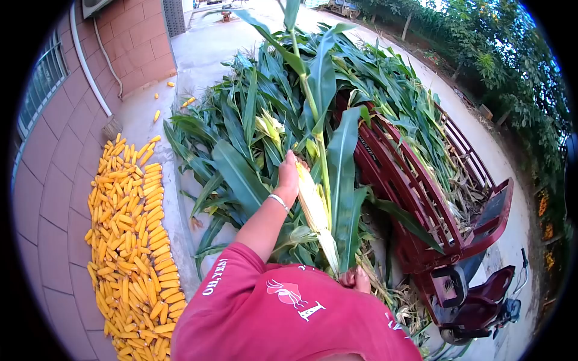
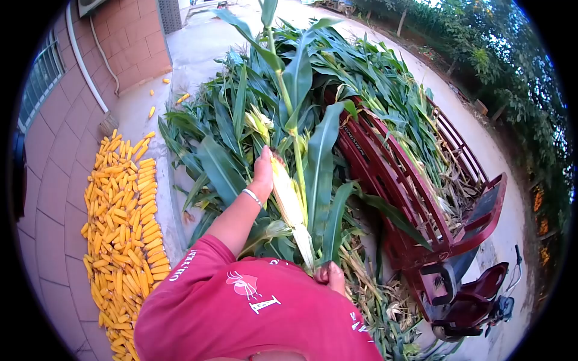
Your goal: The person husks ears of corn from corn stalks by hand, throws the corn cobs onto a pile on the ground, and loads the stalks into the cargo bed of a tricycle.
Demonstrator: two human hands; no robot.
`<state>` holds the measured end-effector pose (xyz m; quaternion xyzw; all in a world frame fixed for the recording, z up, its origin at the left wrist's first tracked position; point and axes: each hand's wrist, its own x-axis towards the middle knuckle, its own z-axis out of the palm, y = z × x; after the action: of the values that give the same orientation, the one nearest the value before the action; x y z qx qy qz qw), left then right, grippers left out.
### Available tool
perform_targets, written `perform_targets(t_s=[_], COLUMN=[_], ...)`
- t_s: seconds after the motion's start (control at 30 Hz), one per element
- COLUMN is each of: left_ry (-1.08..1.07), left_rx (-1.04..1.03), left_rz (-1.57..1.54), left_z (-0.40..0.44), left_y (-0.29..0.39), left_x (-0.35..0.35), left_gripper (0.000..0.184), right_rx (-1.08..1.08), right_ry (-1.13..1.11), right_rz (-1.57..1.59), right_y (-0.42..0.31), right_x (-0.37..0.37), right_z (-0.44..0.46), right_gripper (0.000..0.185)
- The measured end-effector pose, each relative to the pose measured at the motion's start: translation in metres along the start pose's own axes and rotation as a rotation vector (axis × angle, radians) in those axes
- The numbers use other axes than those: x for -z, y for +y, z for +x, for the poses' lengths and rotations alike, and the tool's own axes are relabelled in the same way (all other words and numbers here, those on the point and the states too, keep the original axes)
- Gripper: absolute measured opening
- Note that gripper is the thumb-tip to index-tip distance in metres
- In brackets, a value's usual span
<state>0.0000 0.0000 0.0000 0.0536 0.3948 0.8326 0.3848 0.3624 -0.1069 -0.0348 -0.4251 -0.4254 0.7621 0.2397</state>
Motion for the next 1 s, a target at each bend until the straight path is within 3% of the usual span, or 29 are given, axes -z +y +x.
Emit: perform_targets(t_s=[0.03, 0.1, 0.2, 0.27, 0.3, 0.33, 0.4, 0.43, 0.5, 0.6, 0.7, 0.77, 0.83, 0.9, 0.93, 1.0], left_ry=[-0.002, -0.12, -0.134, -0.313, -0.31, -0.324, -0.407, -0.408, -0.472, -0.402, -0.292, -0.177, -0.17, 0.004, 0.108, 0.005], left_rx=[0.043, -0.148, -0.13, -0.211, -0.208, -0.16, -0.091, -0.093, -0.122, -0.112, -0.09, 0.032, 0.057, 0.284, 0.28, 0.267], left_rz=[-0.003, 0.139, 0.192, 0.214, 0.22, 0.154, 0.039, 0.034, 0.023, -0.014, -0.012, -0.102, -0.161, -0.457, -0.485, -0.607], left_z=[-0.008, 0.0, -0.034, -0.044, -0.052, -0.057, -0.057, -0.061, -0.069, -0.072, -0.069, -0.073, -0.071, -0.059, -0.065, -0.056], left_y=[-0.006, 0.024, 0.021, 0.02, 0.021, 0.023, 0.02, 0.019, 0.022, 0.021, 0.022, 0.025, 0.019, 0.01, 0.012, 0.003], left_x=[0.005, -0.012, -0.037, -0.045, -0.046, -0.05, -0.052, -0.055, -0.066, -0.071, -0.071, -0.074, -0.071, -0.07, -0.079, -0.07], left_gripper=[0.04, 0.041, 0.043, 0.045, 0.045, 0.045, 0.046, 0.046, 0.045, 0.042, 0.04, 0.039, 0.036, 0.029, 0.026, 0.026], right_rx=[0.094, 0.234, 0.304, 0.395, 0.679, 0.832, 0.925, 0.927, 0.943, 0.854, 0.885, 0.85, 0.956, 0.992, 0.936, 0.892], right_ry=[-0.124, -0.288, -0.02, 0.096, 0.191, 0.187, 0.164, 0.164, 0.063, 0.094, 0.096, 0.089, -0.012, -0.002, -0.018, -0.031], right_rz=[0.078, 0.255, -0.328, -0.652, -0.855, -1.004, -1.089, -1.094, -1.047, -1.039, -0.96, -0.971, -0.686, -0.559, -0.519, -0.492], right_y=[0.001, 0.019, -0.031, -0.08, -0.083, -0.109, -0.134, -0.142, -0.147, -0.135, -0.131, -0.138, -0.139, -0.139, -0.136, -0.142], right_x=[0.003, -0.027, -0.009, -0.024, -0.026, -0.042, -0.065, -0.075, -0.092, -0.109, -0.123, -0.124, -0.121, -0.119, -0.116, -0.114], right_z=[-0.009, 0.021, 0.007, 0.0, 0.006, 0.002, 0.011, 0.021, 0.046, 0.081, 0.08, 0.081, 0.091, 0.099, 0.103, 0.108], right_gripper=[0.042, 0.041, 0.038, 0.026, 0.026, 0.031, 0.044, 0.044, 0.061, 0.083, 0.082, 0.077, 0.069, 0.063, 0.063, 0.064])
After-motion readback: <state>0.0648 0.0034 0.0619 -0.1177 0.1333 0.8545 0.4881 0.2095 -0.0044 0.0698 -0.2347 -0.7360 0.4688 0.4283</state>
